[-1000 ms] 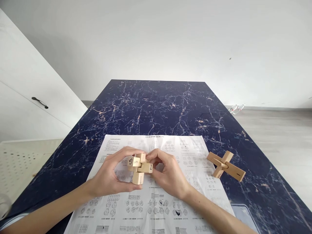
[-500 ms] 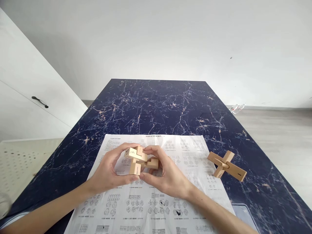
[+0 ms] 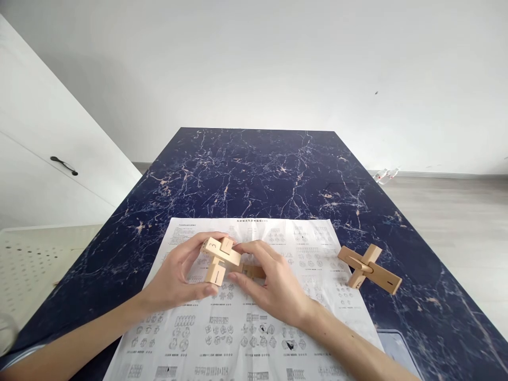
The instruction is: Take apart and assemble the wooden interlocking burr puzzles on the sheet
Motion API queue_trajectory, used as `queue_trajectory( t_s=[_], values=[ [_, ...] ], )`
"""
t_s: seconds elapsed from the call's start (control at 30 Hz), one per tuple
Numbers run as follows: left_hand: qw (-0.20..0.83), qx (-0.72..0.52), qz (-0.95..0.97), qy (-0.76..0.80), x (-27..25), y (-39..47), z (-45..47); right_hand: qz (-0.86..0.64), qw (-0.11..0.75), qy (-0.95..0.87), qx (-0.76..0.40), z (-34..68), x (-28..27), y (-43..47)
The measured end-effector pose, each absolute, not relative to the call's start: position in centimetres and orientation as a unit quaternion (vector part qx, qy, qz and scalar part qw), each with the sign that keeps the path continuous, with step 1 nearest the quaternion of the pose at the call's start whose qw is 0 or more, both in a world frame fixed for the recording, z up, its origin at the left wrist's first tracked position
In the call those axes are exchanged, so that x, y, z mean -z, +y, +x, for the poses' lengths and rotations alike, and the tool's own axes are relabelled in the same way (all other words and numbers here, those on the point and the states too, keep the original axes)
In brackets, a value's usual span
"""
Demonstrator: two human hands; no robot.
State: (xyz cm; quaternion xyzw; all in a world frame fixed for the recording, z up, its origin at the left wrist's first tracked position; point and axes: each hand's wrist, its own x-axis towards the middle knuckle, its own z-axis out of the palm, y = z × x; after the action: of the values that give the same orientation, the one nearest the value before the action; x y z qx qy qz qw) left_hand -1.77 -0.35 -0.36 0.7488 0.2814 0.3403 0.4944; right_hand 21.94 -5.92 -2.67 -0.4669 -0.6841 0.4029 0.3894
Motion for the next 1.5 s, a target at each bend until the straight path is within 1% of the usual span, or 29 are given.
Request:
queue_trajectory(
  t_s=[0.27,0.33,0.5,0.67,0.73,0.8,0.9,0.97,1.07,1.23,1.5],
  values=[
    [0.480,-0.321,0.766,0.282,0.1,-0.4,-1.5,-0.458,0.414,-0.676,-0.402,21.9,2.4,-5.7],
    [0.477,-0.313,0.770,0.286,0.0,-0.4,-1.6,-0.442,0.416,-0.666,-0.434,22.0,2.1,-5.7],
    [0.462,-0.309,0.781,0.286,0.1,-0.4,-1.7,-0.381,0.425,-0.606,-0.554,22.7,1.8,-5.3],
    [0.447,-0.316,0.778,0.310,0.3,-0.1,-1.9,-0.315,0.434,-0.566,-0.626,23.3,1.9,-5.3],
    [0.437,-0.318,0.768,0.344,0.3,0.1,-1.9,-0.305,0.440,-0.559,-0.633,23.5,1.8,-5.4],
    [0.417,-0.316,0.764,0.379,0.3,0.3,-1.8,-0.356,0.451,-0.575,-0.583,23.6,1.7,-5.3],
    [0.367,-0.312,0.778,0.403,0.2,0.3,-1.6,-0.481,0.458,-0.606,-0.438,23.7,1.5,-5.0],
    [0.330,-0.305,0.798,0.401,0.1,0.2,-1.4,-0.542,0.449,-0.616,-0.355,23.6,1.5,-4.7],
    [0.292,-0.299,0.828,0.374,0.2,-0.2,-1.4,-0.575,0.415,-0.644,-0.287,23.3,1.8,-4.4],
    [0.249,-0.287,0.876,0.298,0.4,-0.5,-1.6,-0.559,0.389,-0.689,-0.247,23.0,2.4,-4.5],
    [0.188,-0.249,0.929,0.198,0.6,-0.6,-1.4,-0.546,0.379,-0.696,-0.273,23.1,2.5,-4.7]
  ],
)
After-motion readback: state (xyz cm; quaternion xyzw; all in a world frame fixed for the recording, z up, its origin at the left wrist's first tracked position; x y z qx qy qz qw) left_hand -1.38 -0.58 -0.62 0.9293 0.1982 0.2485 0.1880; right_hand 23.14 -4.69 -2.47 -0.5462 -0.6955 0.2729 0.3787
